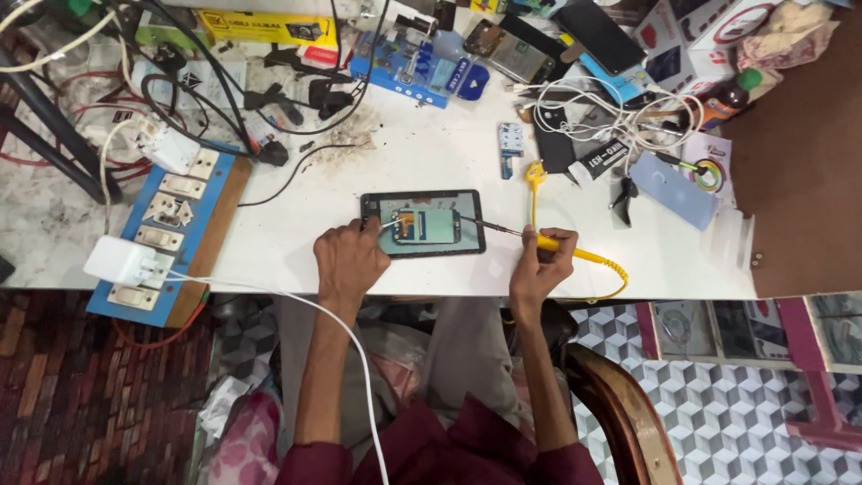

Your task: The person uses a soldering iron and tweezers to work on a small circuit board placed on a tablet. They repeatedly apply heat to specific points on the board while holding it steady with the tweezers.

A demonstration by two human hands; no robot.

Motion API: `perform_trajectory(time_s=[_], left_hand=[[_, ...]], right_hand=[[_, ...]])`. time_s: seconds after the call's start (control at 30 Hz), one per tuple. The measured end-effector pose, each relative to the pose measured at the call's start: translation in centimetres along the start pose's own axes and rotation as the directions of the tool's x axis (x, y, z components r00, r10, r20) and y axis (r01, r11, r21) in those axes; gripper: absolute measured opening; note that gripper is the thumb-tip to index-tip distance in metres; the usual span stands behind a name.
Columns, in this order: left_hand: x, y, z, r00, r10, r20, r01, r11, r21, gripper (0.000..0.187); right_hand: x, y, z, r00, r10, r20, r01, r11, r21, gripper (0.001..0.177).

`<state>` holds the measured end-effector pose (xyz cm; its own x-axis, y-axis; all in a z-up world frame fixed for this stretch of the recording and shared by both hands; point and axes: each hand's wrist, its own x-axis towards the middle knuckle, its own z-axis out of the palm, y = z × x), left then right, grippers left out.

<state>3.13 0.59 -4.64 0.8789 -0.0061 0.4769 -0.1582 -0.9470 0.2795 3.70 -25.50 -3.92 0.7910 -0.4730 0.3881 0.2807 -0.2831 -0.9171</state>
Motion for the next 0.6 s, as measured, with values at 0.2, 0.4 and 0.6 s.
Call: perform_trajectory(time_s=[0.2,0.4,0.6], left_hand=[[-0.11,-0.04,0.07,1.0,-0.003,0.01,0.003,1.0,0.011,0.018],[-0.23,-0.08,0.46,1.0,-0.005,-0.007,0.005,1.0,0.015,0.019],[-0.41,-0.19,0.67,0.999,-0.03,0.036,0.029,0.999,0.021,0.017]], right_hand=[[0.07,-0.08,0.35,1.0,0.016,0.019,-0.016,1.0,-0.023,0.021],[0.13,-0.21,0.14,0.999,-0.007,0.038,0.008,1.0,-0.026,0.022],[0.11,-0.19,0.21,0.998,0.035,0.059,-0.034,0.999,-0.018,0.023]])
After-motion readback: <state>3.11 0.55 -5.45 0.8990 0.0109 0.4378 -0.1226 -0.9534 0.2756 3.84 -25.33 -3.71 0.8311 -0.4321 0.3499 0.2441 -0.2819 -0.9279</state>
